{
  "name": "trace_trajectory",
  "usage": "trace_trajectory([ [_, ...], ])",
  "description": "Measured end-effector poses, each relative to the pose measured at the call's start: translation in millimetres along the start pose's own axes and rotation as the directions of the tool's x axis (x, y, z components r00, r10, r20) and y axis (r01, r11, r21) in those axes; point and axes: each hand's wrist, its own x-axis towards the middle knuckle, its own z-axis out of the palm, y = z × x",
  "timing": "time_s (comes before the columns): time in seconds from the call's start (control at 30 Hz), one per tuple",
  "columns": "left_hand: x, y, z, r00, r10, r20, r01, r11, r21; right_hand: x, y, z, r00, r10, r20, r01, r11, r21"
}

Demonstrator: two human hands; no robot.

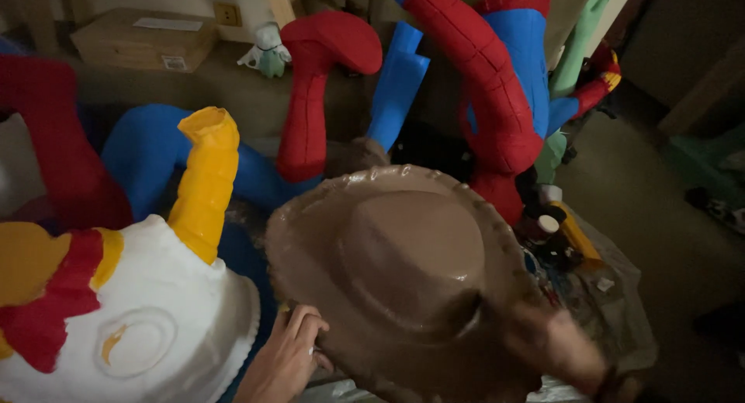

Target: Painting a large cowboy hat prop using a paintbrush and brown paint.

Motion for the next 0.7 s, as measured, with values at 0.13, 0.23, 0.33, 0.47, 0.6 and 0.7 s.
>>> trace_trajectory([
  [0.13,2.7,18.0,-11.4,0.997,-0.079,0.024,0.080,0.996,-0.034,27.4,52.2,119.9,0.683,-0.562,-0.466,0.614,0.788,-0.051],
  [0.23,2.9,19.4,-12.1,0.992,-0.114,0.048,0.114,0.994,0.000,14.6,4.7,60.0,0.913,-0.408,0.008,0.221,0.511,0.831],
  [0.33,4.5,0.6,-2.7,0.984,-0.160,0.082,0.158,0.987,0.029,24.4,7.0,-15.8,0.589,-0.800,-0.116,0.807,0.574,0.142],
  [0.47,0.2,-10.9,6.1,0.989,-0.085,0.124,0.087,0.996,-0.011,26.6,65.6,-28.0,0.822,-0.512,-0.250,0.557,0.814,0.166],
  [0.6,5.7,-22.6,14.9,0.992,-0.080,0.097,0.083,0.996,-0.032,20.4,17.0,-29.7,0.797,-0.177,-0.577,0.322,0.934,0.158],
  [0.7,7.1,-6.0,3.3,0.977,-0.111,0.180,0.108,0.994,0.027,1.2,-22.2,1.1,0.759,-0.333,-0.560,0.437,0.897,0.059],
])
